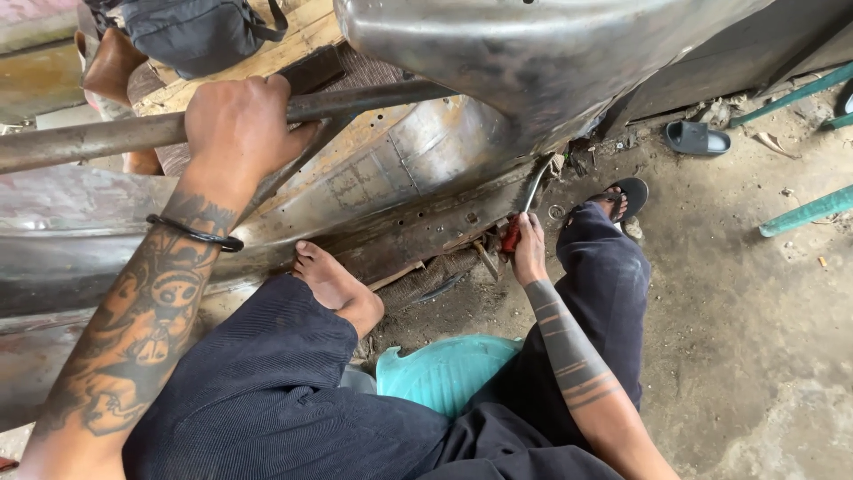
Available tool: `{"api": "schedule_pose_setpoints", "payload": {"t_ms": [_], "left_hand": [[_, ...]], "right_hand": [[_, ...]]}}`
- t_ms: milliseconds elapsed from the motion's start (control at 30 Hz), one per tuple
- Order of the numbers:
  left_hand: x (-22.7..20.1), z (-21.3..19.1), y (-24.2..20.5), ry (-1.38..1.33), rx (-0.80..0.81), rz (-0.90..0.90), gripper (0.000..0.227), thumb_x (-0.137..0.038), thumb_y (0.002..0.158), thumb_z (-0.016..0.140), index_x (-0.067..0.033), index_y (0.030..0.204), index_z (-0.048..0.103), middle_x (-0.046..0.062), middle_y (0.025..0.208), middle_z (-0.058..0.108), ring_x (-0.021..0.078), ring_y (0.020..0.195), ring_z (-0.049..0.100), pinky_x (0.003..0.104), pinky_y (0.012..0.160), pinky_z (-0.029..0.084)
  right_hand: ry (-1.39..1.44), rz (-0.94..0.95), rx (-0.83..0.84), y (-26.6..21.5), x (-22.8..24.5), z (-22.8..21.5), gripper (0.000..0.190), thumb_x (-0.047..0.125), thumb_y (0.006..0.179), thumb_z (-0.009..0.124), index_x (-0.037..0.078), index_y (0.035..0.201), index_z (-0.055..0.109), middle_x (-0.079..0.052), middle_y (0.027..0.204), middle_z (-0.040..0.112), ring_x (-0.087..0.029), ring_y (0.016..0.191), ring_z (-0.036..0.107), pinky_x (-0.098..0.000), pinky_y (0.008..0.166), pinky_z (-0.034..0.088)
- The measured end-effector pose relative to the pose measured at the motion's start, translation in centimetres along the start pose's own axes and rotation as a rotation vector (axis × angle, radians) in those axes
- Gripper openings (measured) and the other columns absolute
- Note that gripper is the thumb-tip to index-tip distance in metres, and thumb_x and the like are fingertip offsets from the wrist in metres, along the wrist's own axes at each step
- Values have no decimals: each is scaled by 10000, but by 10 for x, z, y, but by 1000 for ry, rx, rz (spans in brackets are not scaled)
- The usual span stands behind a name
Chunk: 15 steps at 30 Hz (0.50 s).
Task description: The person uses a metal file to smooth the edges of a large, curved metal object. They hold the object steady with their left hand while filing with their right hand, working on the lower edge of the metal piece.
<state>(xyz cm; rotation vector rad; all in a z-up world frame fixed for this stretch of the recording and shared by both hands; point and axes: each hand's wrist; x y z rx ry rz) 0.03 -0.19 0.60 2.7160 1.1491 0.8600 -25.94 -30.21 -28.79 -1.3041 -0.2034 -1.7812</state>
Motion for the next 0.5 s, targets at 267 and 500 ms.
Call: {"api": "schedule_pose_setpoints", "payload": {"t_ms": [267, 500], "left_hand": [[-2, -5, -2, 2, 52, -14, 667, -816, 1002, 576, -175, 871, 710, 38, 660, 684, 323, 549, 704, 420, 404, 501], [0, -2, -3, 10, 77, -33, 650, -812, 1004, 562, -192, 903, 727, 29, 653, 687, 326, 538, 713, 421, 398, 521]], "right_hand": [[-30, 2, -25, 5, -10, 0, 198, 287, 1108, 426, 104, 1064, 487, -102, 790, 619, -218, 564, 603, -332, 494, 528], [-308, -70, -78, 7, -11, -7, 252, 353, 1103, 406, 131, 1074, 521, -39, 792, 617, -140, 620, 566, -280, 580, 487]]}}
Point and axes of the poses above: each hand's wrist, its own y-axis towards the middle knuckle, its own z-axis out of the palm, x = y × z
